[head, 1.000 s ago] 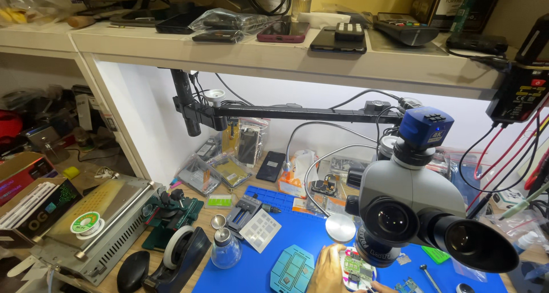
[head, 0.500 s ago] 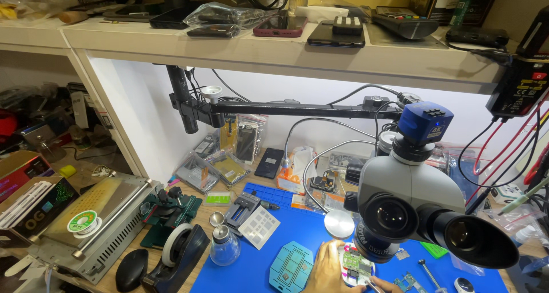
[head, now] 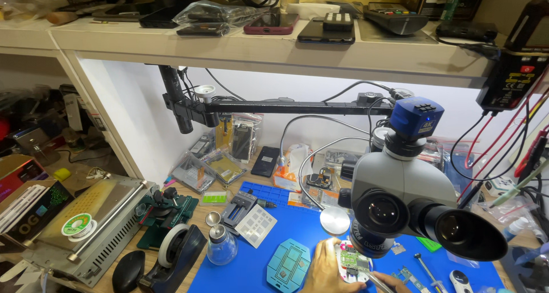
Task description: The person uses a metal spudger to carefully pry and lift a small component from a circular circuit board. They hold the board steady with one hand while manipulating the tool with the other, working under a microscope on a cluttered workbench.
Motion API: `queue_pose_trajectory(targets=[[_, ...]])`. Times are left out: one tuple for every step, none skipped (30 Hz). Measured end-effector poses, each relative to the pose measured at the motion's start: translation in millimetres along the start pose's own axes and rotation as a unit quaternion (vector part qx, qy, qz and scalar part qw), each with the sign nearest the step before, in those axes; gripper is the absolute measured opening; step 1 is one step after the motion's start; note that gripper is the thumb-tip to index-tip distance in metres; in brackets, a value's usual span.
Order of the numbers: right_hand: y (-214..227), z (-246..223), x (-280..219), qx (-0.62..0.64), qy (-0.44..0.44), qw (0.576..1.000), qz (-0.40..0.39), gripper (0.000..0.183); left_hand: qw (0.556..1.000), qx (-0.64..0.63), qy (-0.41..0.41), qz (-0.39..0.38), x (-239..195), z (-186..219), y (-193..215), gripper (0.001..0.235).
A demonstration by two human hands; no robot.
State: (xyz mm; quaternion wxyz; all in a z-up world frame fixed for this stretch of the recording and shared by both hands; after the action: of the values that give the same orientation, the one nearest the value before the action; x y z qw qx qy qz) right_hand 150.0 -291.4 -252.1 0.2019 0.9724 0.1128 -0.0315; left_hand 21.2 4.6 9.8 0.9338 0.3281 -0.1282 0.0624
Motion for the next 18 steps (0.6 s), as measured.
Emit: queue_pose_trajectory(targets=[[0.1, -7.6, -4.0, -0.031, -0.008, 0.999, -0.009, 0.06, 1.0, 0.002, -0.014, 0.015, 0.4, -2.7, -2.6, 0.104], [0.1, -15.2, -8.0, -0.061, -0.016, 0.998, -0.018, 0.053, 0.999, 0.005, -0.027, 0.03, 0.6, -5.5, -5.1, 0.106], [-6.9, -71.6, -31.9, -0.06, -0.017, 0.998, -0.018, 0.053, 0.999, 0.005, -0.027, 0.029, 0.2, -5.5, -4.9, 0.106], [-9.3, -130.4, -67.1, -0.068, -0.076, 0.993, 0.064, 0.047, 0.999, -0.003, -0.036, 0.031, -0.3, -5.0, -4.4, 0.104], [-9.3, -193.1, -115.9, -0.075, -0.132, 0.978, 0.146, 0.043, 0.998, -0.012, -0.044, 0.033, -0.7, -4.5, -4.0, 0.103], [-12.8, -186.5, -113.6, -0.075, -0.133, 0.977, 0.146, 0.043, 0.998, -0.012, -0.044, 0.032, -1.2, -1.8, -2.0, 0.103], [-14.3, -181.1, -111.2, -0.099, -0.122, 0.973, 0.17, 0.043, 0.999, -0.008, -0.019, 0.024, -1.4, -0.5, -0.5, 0.106], [-15.9, -175.8, -108.9, -0.124, -0.111, 0.967, 0.194, 0.044, 1.0, -0.004, 0.006, 0.016, -1.8, 0.9, 1.2, 0.109], [-12.4, -175.4, -106.2, -0.124, -0.112, 0.967, 0.194, 0.044, 1.0, -0.004, 0.007, 0.016, -2.5, 0.4, 0.6, 0.109], [-11.2, -173.6, -103.6, -0.12, -0.134, 0.972, 0.153, 0.045, 1.0, -0.009, 0.003, 0.019, -3.2, 0.2, 0.4, 0.109], [-10.4, -172.0, -100.7, -0.116, -0.156, 0.975, 0.112, 0.047, 1.0, -0.014, 0.0, 0.023, -3.9, -0.2, 0.6, 0.109], [-9.7, -171.0, -104.5, -0.116, -0.156, 0.975, 0.112, 0.047, 1.0, -0.014, 0.001, 0.023, -4.1, 0.5, 0.3, 0.109], [-8.9, -172.1, -107.8, -0.139, -0.116, 0.976, 0.119, 0.048, 1.0, -0.009, -0.001, 0.029, -4.4, 1.1, 0.3, 0.107], [-8.1, -173.2, -111.2, -0.161, -0.076, 0.976, 0.126, 0.05, 0.999, -0.005, -0.002, 0.034, -4.6, 1.7, 0.3, 0.106], [0.6, -160.1, -102.4, -0.161, -0.076, 0.976, 0.126, 0.05, 0.999, -0.005, -0.001, 0.033, -4.8, 1.4, -0.2, 0.106], [2.3, -149.2, -93.4, -0.076, -0.034, 0.996, 0.023, 0.057, 0.999, -0.004, 0.003, 0.035, -5.0, 0.7, -0.6, 0.106], [4.9, -139.7, -85.7, 0.01, 0.008, 0.997, -0.08, 0.066, 0.999, -0.003, 0.008, 0.037, -5.2, 0.0, -0.9, 0.105], [2.1, -145.3, -89.6, 0.01, 0.008, 0.997, -0.08, 0.066, 0.999, -0.003, 0.009, 0.038, -5.4, 1.2, -0.2, 0.105]])
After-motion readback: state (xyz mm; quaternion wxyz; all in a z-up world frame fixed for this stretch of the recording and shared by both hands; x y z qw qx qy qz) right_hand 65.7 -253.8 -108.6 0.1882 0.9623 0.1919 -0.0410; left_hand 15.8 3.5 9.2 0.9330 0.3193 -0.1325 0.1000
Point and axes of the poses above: each hand's wrist, its own x-axis towards the middle knuckle, its own y-axis out of the back of the hand, z = x × y, the point moved 3 cm from there along x, towards the middle knuckle, and after that the axes turned 10 degrees about z, right-handed, at the moved point
